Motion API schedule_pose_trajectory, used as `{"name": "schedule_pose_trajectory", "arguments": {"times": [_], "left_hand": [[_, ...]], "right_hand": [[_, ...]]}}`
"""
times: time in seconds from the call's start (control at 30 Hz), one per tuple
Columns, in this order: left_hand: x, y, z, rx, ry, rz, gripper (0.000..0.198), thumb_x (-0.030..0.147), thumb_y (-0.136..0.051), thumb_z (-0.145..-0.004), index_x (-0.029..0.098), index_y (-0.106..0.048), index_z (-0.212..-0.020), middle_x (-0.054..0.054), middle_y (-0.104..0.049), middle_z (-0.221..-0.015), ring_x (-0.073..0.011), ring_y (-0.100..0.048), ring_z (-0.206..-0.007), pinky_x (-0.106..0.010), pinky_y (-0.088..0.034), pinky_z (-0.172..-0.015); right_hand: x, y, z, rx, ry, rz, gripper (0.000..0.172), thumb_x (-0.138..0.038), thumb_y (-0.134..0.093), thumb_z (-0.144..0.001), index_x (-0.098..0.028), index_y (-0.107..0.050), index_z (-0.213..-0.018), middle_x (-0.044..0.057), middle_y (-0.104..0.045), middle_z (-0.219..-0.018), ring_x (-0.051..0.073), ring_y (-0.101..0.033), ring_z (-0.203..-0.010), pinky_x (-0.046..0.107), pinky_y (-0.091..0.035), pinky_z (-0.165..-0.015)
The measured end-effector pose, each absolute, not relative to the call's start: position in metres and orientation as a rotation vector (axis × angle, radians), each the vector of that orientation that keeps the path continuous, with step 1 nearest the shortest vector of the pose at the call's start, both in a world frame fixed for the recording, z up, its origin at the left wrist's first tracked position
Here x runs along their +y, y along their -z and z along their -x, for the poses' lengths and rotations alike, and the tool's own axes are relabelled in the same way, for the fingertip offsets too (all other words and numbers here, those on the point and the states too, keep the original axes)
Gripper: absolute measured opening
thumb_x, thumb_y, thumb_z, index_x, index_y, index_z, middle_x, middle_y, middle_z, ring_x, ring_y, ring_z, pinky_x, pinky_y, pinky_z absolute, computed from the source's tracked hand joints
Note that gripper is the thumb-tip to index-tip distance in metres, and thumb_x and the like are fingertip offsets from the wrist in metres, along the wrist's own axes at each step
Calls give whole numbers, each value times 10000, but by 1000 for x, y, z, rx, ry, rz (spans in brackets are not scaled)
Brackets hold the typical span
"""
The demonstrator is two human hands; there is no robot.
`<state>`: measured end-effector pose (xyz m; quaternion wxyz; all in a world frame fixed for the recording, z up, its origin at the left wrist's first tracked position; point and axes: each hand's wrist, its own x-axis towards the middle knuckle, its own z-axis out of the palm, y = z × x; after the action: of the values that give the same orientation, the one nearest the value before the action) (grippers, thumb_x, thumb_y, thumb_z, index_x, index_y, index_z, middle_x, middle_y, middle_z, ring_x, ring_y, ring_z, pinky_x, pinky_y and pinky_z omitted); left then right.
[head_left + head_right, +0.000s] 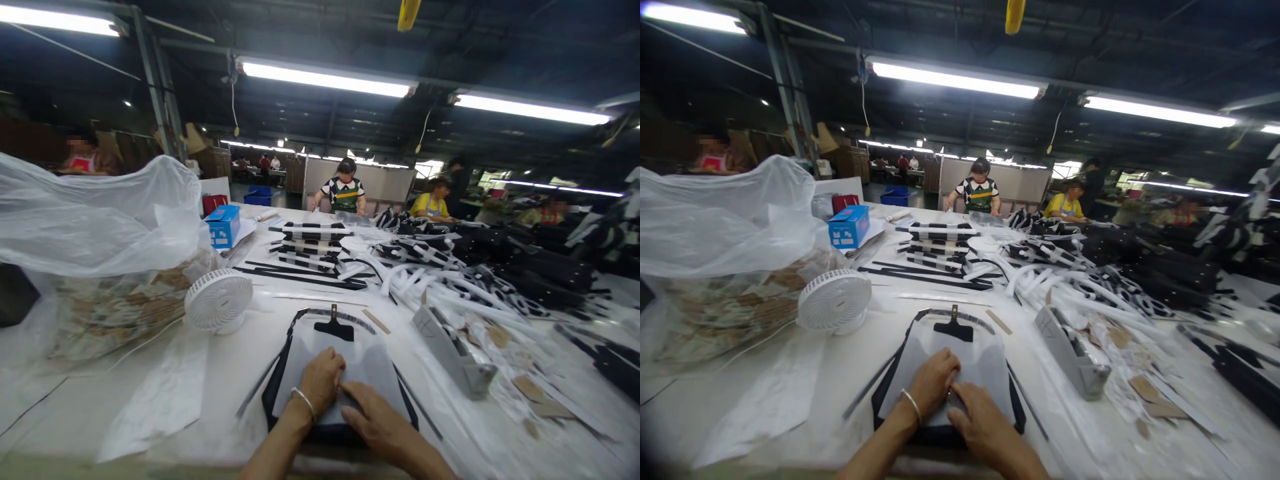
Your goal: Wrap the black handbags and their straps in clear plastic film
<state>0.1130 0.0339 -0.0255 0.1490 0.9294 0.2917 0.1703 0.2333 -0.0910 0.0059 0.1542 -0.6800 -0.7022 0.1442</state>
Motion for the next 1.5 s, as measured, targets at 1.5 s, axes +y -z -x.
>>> {"name": "schedule_pose_trajectory", "arguments": {"times": [1.5], "left_hand": [[77, 24, -114, 1427, -422, -2759, 442, 325, -361, -972, 116, -728, -840, -142, -712, -868, -293, -621, -932, -472, -371, -921]], "right_hand": [[-5, 15, -269, -1965, 222, 2295, 422, -348, -329, -1008, -203, -723, -970, 88, -735, -790, 219, -679, -794, 344, -426, -757]]}}
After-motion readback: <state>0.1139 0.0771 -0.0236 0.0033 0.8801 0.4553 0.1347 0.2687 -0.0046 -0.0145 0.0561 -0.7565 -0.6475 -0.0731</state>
